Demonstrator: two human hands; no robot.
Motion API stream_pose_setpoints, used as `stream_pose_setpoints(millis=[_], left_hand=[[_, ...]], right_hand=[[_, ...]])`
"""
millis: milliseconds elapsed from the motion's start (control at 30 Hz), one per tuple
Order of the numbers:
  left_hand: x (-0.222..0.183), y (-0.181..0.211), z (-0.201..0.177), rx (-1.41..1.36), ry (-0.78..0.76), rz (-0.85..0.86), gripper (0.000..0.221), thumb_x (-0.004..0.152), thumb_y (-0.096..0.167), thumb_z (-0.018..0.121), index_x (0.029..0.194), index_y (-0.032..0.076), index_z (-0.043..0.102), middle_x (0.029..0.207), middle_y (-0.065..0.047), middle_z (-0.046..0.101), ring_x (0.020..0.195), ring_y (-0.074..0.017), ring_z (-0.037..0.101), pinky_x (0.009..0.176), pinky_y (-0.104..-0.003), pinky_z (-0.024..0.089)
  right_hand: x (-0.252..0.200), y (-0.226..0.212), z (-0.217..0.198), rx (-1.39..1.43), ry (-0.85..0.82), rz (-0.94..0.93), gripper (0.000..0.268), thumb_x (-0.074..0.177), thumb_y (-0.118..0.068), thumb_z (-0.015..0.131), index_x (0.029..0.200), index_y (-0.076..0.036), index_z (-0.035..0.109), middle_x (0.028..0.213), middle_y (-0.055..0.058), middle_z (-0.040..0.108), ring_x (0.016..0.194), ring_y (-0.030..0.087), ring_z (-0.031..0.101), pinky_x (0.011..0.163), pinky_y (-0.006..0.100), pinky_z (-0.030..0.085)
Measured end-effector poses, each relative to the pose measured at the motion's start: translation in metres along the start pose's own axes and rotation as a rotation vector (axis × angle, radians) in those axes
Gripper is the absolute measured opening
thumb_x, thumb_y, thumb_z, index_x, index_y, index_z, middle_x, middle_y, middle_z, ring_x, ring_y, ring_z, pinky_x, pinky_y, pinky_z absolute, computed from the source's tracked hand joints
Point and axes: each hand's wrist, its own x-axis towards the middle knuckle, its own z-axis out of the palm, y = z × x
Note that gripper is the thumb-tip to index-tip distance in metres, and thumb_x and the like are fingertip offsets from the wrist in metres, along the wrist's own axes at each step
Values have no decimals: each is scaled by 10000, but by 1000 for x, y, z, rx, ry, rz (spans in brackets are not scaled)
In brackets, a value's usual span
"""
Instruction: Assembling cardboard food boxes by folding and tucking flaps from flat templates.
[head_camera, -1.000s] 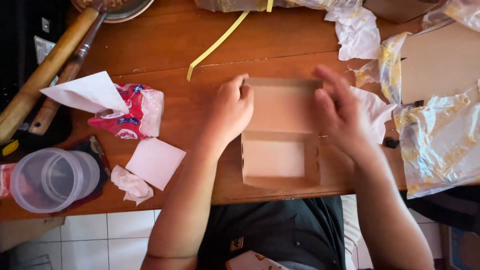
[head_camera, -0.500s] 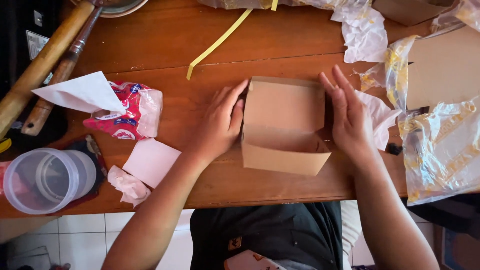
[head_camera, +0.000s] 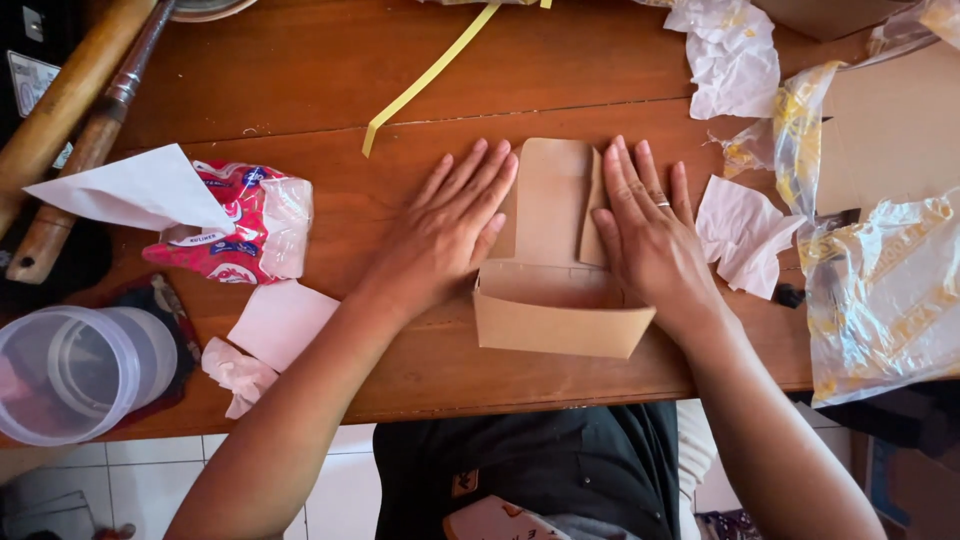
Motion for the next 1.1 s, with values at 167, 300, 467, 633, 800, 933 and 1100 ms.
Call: stream_pose_setpoints(millis=[167,300,467,633,800,933,1100], left_hand=[[3,-13,19,228,-65,45,543,1051,322,409,1543,104,340,1606,-88,292,1488,-330,186,1183,-542,155],[6,-17,26,232,-14,58,523,1044,311,413,1533,129,372,1596,-55,324,1485,-312,200,1174,-557,158],[0,-21,33,313,92,13,516,1020,337,444,1486,115,438,1517,-83,435,1410,-306,372,1145,-498,296],[3,-29,36,372,126,47,493,987,352,474,1438,152,499,1271,-97,539,1220,-323,490,1031,-496,392],[18,-22,21,394,84,67,511,953,402,485,1423,202,513,1194,-88,544,1152,-321,503,936,-495,409],[26,-13,12,361,46,33,477,955,359,472,1405,208,522,1060,-50,489,1049,-281,492,877,-464,394],[30,-15,14,368,72,34,518,953,357,440,1452,218,462,1019,-45,437,1019,-278,477,877,-466,385]], right_hand=[[7,-2,-6,-146,-153,13,587,1057,-377,333,1582,-153,197,1646,35,163,1510,306,88,1128,692,12],[11,-2,-6,-174,-160,-5,606,1053,-421,310,1583,-154,186,1648,22,150,1515,291,80,1137,689,-6],[8,1,0,-188,-94,-20,594,1060,-414,312,1573,-126,230,1640,49,199,1510,290,128,1144,686,47],[-7,5,7,-220,164,-93,435,1066,-257,457,1485,-145,501,1545,31,457,1456,273,332,1129,651,131],[-3,-2,-2,-247,159,-107,442,1054,-250,478,1485,-157,511,1550,15,450,1469,298,282,1117,664,144],[4,2,3,-256,97,-80,494,1028,-295,418,1518,-234,433,1567,-42,398,1480,289,240,1124,652,153],[17,-3,-5,-230,48,-57,537,1000,-324,385,1531,-241,400,1592,-44,347,1495,285,184,1146,625,116]])
